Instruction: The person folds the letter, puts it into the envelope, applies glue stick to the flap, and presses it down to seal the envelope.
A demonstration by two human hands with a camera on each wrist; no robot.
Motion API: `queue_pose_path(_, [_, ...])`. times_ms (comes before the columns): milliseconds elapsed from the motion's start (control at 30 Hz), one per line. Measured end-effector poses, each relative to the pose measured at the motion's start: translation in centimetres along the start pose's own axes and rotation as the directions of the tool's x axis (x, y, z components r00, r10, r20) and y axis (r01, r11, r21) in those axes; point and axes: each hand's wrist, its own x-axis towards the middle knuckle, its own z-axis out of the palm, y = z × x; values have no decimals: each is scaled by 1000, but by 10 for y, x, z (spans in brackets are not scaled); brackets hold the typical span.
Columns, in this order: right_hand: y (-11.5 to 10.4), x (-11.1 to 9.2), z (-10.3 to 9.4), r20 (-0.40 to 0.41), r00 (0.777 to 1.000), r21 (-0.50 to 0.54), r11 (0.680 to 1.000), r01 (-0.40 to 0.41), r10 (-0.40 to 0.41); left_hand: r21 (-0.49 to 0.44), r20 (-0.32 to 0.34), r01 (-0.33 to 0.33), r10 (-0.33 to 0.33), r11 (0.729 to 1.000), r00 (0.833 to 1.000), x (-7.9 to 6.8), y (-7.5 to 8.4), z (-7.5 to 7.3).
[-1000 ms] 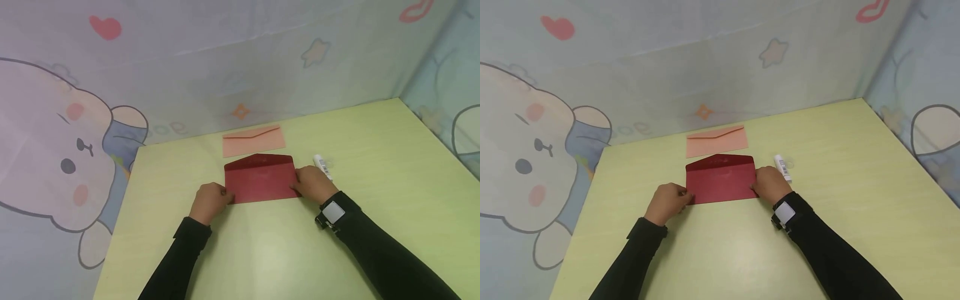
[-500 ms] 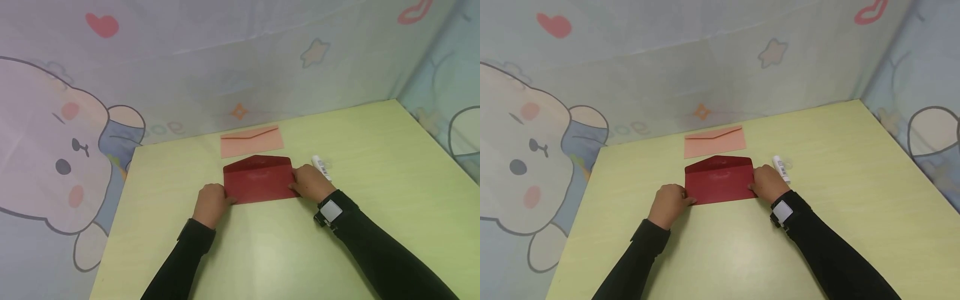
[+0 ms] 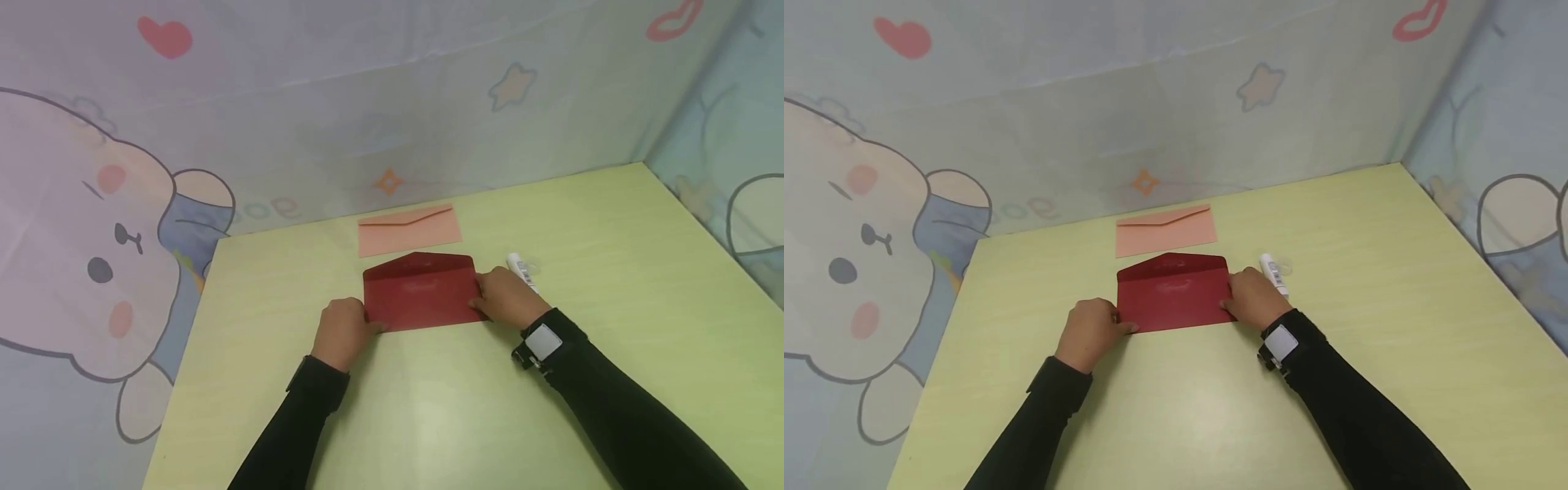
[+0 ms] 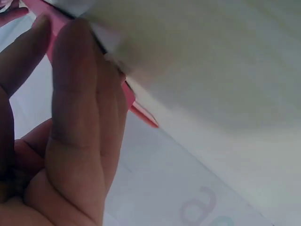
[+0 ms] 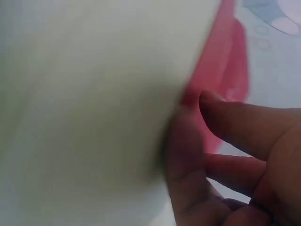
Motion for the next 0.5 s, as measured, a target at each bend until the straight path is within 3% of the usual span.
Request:
queue_pose_path(133, [2,-16,-30,-82,996,-62,997,-35,30,-23,-25,47,-47,999,999,-4,-15,-11])
queue_pose_path(200, [11,-23,-46,-112,994,-144,990,-1,-16,0,-74,75,-75,997,994,-5,-25,-19])
queue_pose_path(267, [22,-25,-54,-89,992,-228,971,67,-89,31,-122,92,-88,995,989,-6,-33,-27])
queue_pose_path(367, [36,-24,-51,-20,971,-342,914,217,-237,77,-148,63,-51,995,988,-9,-38,-35])
queue_pose_path(500, [45,-22,-37,14,918,-496,794,351,-397,117,-141,-40,57,992,988,-11,-22,-30])
